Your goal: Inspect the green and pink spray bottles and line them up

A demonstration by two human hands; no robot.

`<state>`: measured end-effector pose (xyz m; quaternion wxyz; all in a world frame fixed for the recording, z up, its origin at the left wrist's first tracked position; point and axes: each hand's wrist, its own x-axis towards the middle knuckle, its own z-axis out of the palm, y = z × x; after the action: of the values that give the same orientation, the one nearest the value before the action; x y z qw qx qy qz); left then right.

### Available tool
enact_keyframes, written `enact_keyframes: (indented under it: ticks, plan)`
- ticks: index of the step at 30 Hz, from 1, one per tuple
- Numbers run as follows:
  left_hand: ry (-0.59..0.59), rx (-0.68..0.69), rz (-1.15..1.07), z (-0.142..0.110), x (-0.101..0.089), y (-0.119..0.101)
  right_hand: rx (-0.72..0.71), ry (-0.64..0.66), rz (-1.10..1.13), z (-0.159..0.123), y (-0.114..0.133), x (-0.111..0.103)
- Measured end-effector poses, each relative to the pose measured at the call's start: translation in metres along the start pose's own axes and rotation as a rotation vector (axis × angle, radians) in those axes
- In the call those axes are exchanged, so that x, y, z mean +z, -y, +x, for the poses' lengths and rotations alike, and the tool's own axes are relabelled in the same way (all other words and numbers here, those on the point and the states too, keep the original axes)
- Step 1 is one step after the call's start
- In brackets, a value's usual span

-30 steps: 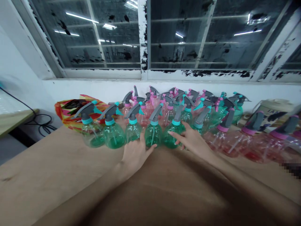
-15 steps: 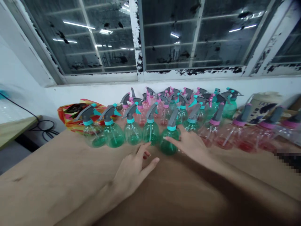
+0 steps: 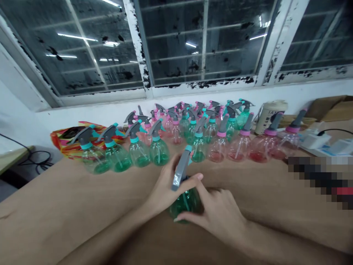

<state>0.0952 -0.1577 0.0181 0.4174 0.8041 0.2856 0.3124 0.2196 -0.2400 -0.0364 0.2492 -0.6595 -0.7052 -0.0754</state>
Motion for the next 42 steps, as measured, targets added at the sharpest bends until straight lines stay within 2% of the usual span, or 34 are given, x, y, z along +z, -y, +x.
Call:
enact_keyframes:
  ticks: [5,9,13,16,22,27,32,42]
  plan:
    - [-0.012,0.045,-0.065,0.001,0.013,-0.006,-0.083,0.043,0.143,-0.011,-0.017,-0.001]
    - [-0.038,0.041,-0.007,0.007,0.015,0.001,-0.221,0.124,0.211,-0.011,-0.059,-0.001]
    - [-0.05,0.046,0.052,0.021,0.014,0.007,-0.214,0.232,0.282,-0.009,-0.104,0.007]
    - [-0.045,0.035,0.108,0.033,0.015,0.009,-0.231,0.258,0.322,-0.006,-0.122,0.017]
    - [0.054,0.035,0.129,0.05,0.016,0.014,-0.234,0.23,0.34,0.006,-0.13,0.032]
    - [0.04,0.044,0.115,0.053,0.017,0.014,-0.205,0.266,0.324,0.009,-0.129,0.031]
    - [0.054,-0.013,0.134,0.056,0.015,0.011,-0.222,0.3,0.297,0.009,-0.129,0.029]
    - [0.052,0.14,0.314,0.056,0.01,0.008,-0.232,0.288,0.27,0.007,-0.133,0.032]
